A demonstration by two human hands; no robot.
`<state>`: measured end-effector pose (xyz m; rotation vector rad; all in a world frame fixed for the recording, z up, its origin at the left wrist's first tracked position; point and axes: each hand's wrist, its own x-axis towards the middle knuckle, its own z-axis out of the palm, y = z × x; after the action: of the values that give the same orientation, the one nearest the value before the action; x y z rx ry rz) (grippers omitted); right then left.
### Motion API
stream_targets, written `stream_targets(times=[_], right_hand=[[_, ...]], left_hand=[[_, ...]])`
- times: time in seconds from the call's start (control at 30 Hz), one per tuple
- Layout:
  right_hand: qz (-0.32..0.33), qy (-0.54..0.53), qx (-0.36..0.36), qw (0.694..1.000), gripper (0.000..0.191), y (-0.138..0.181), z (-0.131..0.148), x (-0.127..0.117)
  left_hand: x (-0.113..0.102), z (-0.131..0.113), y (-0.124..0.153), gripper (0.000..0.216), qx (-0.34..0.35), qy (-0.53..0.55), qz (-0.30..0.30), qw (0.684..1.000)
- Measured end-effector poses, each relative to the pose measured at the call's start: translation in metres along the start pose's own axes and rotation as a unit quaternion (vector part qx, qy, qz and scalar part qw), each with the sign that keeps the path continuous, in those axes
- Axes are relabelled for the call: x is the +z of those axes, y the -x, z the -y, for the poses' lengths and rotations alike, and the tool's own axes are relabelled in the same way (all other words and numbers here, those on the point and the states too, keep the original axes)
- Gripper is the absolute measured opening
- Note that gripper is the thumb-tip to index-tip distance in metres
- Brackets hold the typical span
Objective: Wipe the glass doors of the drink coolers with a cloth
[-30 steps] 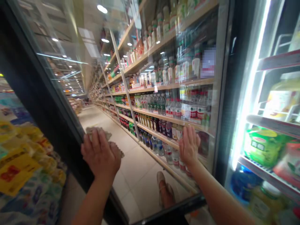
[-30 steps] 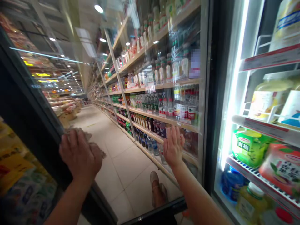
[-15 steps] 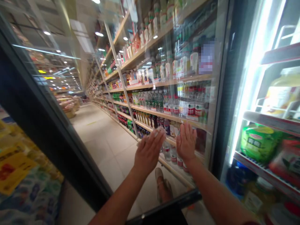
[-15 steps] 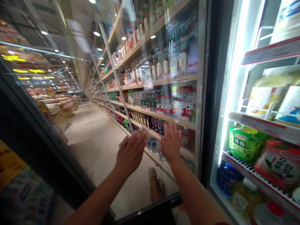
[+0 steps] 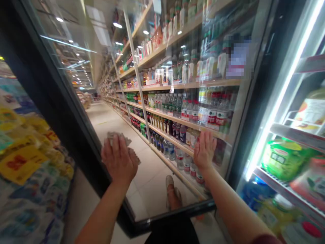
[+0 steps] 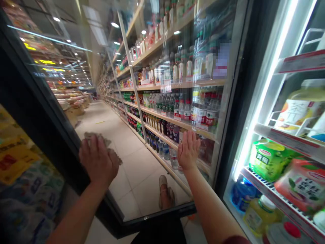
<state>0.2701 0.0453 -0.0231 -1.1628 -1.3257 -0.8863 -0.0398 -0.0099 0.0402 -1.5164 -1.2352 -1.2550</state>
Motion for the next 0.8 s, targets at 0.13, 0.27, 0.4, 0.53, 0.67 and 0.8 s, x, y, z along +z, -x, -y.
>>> stream_targets(times=[0.13,0.27,0.4,0.53,0.67,0.8], right_hand=[[-0.007,0.001,-0.002,1.000,0.064,0.000,0.000,0.001],[-0.010,-0.001,-0.009,1.000,0.064,0.002,-0.003,0.003],[-0.024,-0.008,-0.019,1.000,0.064,0.002,-0.007,0.001],[-0.010,-0.004,-0.024,1.000,0.064,0.002,-0.009,-0.003],[-0.009,0.000,-0.023,1.000,0.064,0.003,-0.008,-0.003],[-0.012,-0.008,-0.023,1.000,0.064,0.005,-0.011,0.001]], left_hand=[[0.003,-0.030,-0.066,0.063,-0.002,0.020,-0.018,1.000],[0.021,-0.084,-0.070,0.065,0.064,0.025,-0.013,0.998],[0.049,-0.126,0.010,0.062,0.284,0.040,0.052,0.957],[0.045,-0.114,0.039,0.057,0.339,0.038,0.084,0.936],[0.014,-0.057,-0.015,0.061,0.211,-0.020,0.023,0.977],[-0.010,-0.001,-0.041,0.066,0.059,-0.046,-0.013,0.997]])
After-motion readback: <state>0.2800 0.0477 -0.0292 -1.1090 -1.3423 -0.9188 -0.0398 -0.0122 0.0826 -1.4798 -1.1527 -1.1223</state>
